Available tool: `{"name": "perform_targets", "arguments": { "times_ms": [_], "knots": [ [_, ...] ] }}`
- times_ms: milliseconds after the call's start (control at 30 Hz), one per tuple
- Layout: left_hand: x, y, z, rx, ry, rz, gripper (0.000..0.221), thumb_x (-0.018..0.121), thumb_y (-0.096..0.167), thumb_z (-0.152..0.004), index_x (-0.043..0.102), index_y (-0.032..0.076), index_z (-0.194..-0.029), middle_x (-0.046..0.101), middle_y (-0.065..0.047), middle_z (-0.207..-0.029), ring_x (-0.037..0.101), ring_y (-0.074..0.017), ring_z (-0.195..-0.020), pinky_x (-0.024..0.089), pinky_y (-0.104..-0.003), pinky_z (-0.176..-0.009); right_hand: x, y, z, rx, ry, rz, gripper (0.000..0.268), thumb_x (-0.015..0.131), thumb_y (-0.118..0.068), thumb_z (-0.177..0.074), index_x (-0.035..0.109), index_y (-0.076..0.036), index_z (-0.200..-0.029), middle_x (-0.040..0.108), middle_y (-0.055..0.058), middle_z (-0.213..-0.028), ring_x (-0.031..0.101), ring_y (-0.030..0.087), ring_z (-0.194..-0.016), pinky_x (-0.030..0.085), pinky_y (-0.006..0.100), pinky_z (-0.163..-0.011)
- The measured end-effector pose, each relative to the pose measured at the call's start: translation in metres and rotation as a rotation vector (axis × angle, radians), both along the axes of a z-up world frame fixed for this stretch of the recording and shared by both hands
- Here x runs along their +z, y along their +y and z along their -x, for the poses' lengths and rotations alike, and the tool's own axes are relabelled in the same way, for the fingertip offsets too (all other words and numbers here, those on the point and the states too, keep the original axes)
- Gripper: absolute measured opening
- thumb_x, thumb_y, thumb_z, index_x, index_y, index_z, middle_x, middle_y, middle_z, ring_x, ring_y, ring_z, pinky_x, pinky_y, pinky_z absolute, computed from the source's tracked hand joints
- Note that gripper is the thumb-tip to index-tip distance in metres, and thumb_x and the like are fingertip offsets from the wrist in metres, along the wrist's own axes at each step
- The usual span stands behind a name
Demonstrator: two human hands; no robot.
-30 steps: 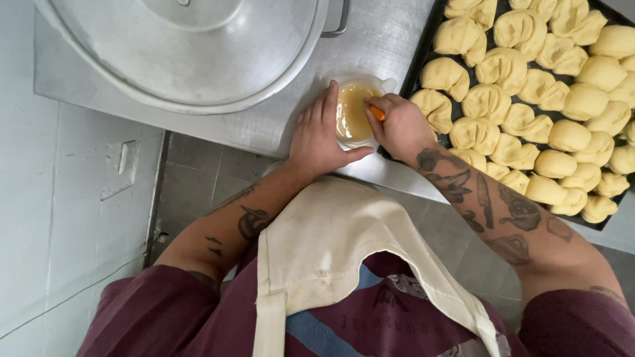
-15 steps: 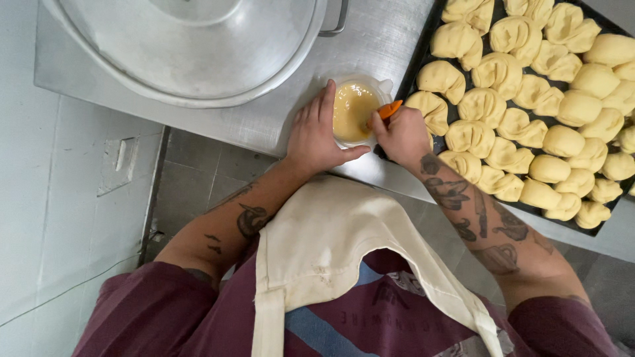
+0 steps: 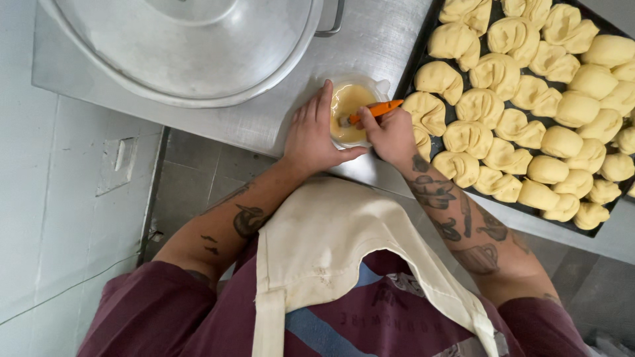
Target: The person arranges pieces of dough on baking trays and then applies a liquid glaze to each piece using a brush.
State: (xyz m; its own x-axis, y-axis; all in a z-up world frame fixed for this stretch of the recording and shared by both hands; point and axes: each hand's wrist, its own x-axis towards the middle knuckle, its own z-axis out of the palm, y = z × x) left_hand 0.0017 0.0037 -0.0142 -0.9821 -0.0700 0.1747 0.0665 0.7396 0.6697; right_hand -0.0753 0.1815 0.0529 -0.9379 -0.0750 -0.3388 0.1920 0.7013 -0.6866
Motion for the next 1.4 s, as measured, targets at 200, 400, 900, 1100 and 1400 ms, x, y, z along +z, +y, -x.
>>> {"name": "perform_targets", "arguments": {
  "times_ms": [200, 400, 900, 1100, 1400],
  "knots": [
    [0.003, -0.002, 0.001, -0.017, 0.001, -0.039, 0.171, 0.103, 0.089, -0.058, 0.031, 0.003, -0.186, 0.063, -0.025, -0.167, 0.073, -0.0454, -0.146, 0.059, -0.058, -0.117, -0.021, 0.068, 0.007, 0.213, 0.281, -0.078, 0.047, 0.080, -0.021, -0.120, 0.078, 0.011, -0.086, 0.060, 0.019, -0.053, 0.058, 0.032, -0.044, 0.045, 0.035, -0.052],
    [-0.001, 0.001, 0.001, 0.003, 0.021, -0.016, 0.172, 0.103, 0.092, -0.056, 0.032, 0.004, -0.186, 0.064, -0.023, -0.167, 0.074, -0.0429, -0.145, 0.060, -0.056, -0.117, 0.003, 0.030, 0.004, 0.232, 0.381, 0.173, 0.024, 0.081, -0.019, -0.121, 0.088, 0.002, -0.130, 0.082, 0.029, -0.097, 0.084, 0.046, -0.097, 0.063, 0.045, -0.076],
    [0.003, -0.002, 0.001, -0.016, 0.026, 0.004, 0.168, 0.102, 0.090, -0.058, 0.035, 0.001, -0.184, 0.065, -0.024, -0.165, 0.074, -0.0429, -0.144, 0.062, -0.056, -0.115, -0.002, 0.046, 0.008, 0.615, 0.318, -0.017, 0.022, 0.077, -0.024, -0.116, 0.084, -0.005, -0.107, 0.083, 0.020, -0.092, 0.080, 0.050, -0.090, 0.064, 0.054, -0.069],
    [0.001, 0.000, 0.001, -0.012, -0.010, -0.003, 0.169, 0.103, 0.088, -0.056, 0.034, 0.002, -0.184, 0.064, -0.025, -0.166, 0.074, -0.0440, -0.144, 0.060, -0.057, -0.117, -0.015, 0.043, 0.014, 0.599, 0.482, -0.210, 0.018, 0.081, -0.026, -0.114, 0.086, -0.008, -0.115, 0.081, 0.014, -0.092, 0.082, 0.043, -0.087, 0.066, 0.050, -0.070],
    [0.008, -0.004, 0.002, -0.035, -0.016, -0.014, 0.167, 0.104, 0.085, -0.056, 0.035, 0.002, -0.184, 0.065, -0.025, -0.165, 0.075, -0.0454, -0.142, 0.060, -0.059, -0.115, -0.016, 0.012, 0.021, 0.555, 0.477, 0.061, 0.021, 0.077, -0.024, -0.120, 0.086, -0.011, -0.133, 0.084, 0.012, -0.109, 0.083, 0.044, -0.101, 0.068, 0.047, -0.082]
  ]
}}
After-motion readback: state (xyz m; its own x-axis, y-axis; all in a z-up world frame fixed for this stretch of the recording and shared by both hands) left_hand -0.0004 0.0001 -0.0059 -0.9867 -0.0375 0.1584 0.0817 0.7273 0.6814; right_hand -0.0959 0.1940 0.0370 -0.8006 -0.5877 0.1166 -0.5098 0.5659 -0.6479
